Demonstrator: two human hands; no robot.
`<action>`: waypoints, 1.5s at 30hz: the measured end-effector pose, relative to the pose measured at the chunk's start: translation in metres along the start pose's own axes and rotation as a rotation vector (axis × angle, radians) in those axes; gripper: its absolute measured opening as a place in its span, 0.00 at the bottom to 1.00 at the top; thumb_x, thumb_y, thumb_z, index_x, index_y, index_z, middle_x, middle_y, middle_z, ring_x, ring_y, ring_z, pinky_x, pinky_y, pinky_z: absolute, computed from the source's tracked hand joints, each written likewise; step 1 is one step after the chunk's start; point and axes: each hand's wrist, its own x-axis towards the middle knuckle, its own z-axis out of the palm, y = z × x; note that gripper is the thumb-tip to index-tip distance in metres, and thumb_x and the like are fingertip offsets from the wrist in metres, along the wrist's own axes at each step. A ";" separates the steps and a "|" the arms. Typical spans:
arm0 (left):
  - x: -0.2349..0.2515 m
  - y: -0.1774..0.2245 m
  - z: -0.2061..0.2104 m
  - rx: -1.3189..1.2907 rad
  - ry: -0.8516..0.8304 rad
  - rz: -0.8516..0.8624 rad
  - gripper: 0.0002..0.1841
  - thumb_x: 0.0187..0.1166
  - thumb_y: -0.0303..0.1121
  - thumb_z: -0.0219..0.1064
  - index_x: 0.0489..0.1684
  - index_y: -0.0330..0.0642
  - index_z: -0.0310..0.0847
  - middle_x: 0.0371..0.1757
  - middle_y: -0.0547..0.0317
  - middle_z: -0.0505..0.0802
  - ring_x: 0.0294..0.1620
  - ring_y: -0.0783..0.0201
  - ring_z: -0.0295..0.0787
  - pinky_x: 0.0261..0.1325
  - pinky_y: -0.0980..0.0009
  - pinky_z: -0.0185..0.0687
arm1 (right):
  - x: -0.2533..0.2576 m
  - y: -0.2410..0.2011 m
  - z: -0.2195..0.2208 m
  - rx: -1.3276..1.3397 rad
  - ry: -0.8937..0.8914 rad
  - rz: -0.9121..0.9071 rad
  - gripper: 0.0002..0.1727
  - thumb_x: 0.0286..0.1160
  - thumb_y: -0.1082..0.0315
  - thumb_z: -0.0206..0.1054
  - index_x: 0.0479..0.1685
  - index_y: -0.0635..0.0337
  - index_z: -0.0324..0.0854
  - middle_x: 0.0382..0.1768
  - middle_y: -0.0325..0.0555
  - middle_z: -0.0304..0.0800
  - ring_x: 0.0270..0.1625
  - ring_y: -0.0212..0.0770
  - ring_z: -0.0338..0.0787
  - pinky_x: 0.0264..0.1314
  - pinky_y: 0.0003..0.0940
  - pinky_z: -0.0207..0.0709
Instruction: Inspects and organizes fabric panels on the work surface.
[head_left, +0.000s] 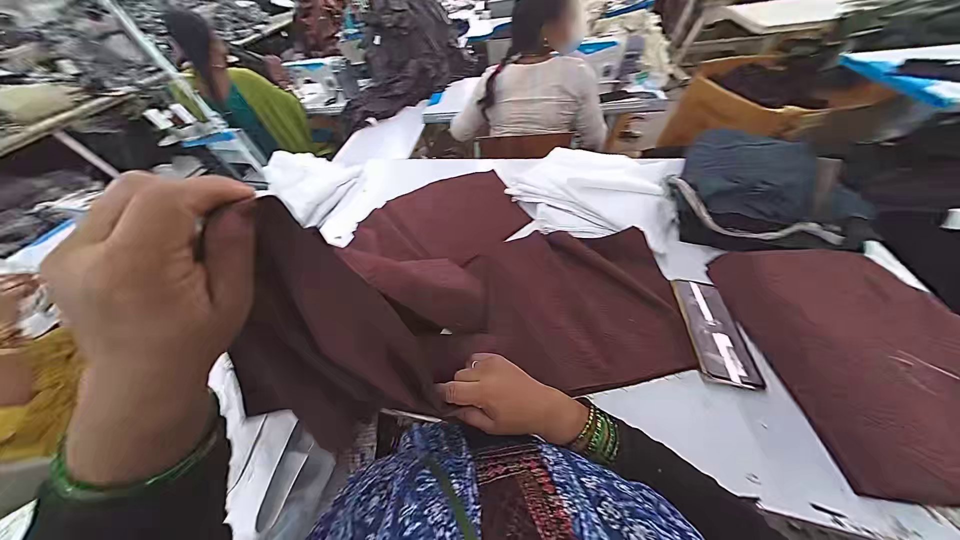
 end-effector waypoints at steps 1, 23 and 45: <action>0.003 0.008 -0.004 0.007 0.044 0.024 0.18 0.92 0.43 0.54 0.60 0.38 0.83 0.43 0.42 0.88 0.42 0.52 0.86 0.46 0.57 0.79 | -0.001 -0.001 0.002 0.020 -0.058 0.000 0.15 0.81 0.65 0.58 0.44 0.60 0.91 0.24 0.48 0.89 0.27 0.47 0.89 0.32 0.42 0.79; -0.053 0.003 -0.051 -0.230 0.392 0.089 0.09 0.90 0.29 0.58 0.51 0.33 0.80 0.48 0.59 0.90 0.55 0.79 0.86 0.62 0.81 0.79 | -0.009 0.033 -0.100 -0.322 0.396 0.262 0.12 0.70 0.64 0.66 0.26 0.57 0.92 0.39 0.46 0.96 0.52 0.46 0.94 0.81 0.72 0.52; -0.099 -0.108 0.005 -1.186 0.225 -0.311 0.12 0.88 0.35 0.59 0.51 0.63 0.90 0.53 0.78 0.96 0.59 0.77 0.91 0.66 0.76 0.84 | 0.046 -0.052 -0.159 -0.193 0.629 0.128 0.08 0.73 0.58 0.76 0.32 0.50 0.93 0.42 0.27 0.96 0.56 0.22 0.92 0.84 0.36 0.72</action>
